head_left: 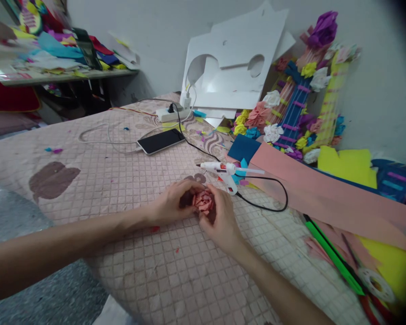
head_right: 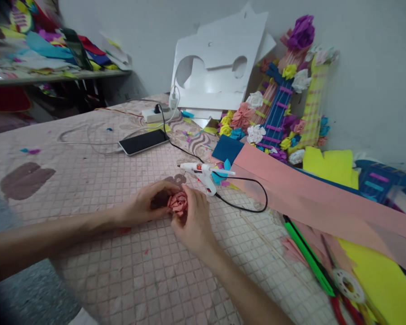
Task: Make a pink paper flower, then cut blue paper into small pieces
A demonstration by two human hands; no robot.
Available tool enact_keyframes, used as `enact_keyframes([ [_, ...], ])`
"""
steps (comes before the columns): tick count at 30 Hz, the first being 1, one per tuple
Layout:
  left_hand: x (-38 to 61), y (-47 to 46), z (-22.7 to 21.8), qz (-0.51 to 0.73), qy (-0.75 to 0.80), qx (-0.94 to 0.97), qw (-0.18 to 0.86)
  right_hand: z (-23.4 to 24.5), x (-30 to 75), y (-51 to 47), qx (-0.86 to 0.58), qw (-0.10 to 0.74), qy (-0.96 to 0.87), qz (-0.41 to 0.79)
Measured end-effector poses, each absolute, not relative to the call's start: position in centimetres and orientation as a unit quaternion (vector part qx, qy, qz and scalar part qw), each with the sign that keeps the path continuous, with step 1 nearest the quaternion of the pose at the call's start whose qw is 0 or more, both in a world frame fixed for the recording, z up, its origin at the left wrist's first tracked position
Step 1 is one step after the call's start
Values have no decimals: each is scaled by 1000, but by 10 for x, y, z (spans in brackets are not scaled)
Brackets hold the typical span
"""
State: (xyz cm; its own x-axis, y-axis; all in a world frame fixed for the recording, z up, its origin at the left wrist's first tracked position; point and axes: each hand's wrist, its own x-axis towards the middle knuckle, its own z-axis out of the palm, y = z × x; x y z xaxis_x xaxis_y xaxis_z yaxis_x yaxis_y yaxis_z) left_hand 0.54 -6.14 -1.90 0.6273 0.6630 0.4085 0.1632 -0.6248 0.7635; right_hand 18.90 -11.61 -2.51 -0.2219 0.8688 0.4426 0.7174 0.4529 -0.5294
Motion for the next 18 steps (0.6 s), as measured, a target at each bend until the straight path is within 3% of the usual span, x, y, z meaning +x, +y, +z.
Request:
enact_keyframes([
  [18, 5, -62, -16, 357, 252, 836, 330, -24, 189, -116, -511, 355, -775, 109],
])
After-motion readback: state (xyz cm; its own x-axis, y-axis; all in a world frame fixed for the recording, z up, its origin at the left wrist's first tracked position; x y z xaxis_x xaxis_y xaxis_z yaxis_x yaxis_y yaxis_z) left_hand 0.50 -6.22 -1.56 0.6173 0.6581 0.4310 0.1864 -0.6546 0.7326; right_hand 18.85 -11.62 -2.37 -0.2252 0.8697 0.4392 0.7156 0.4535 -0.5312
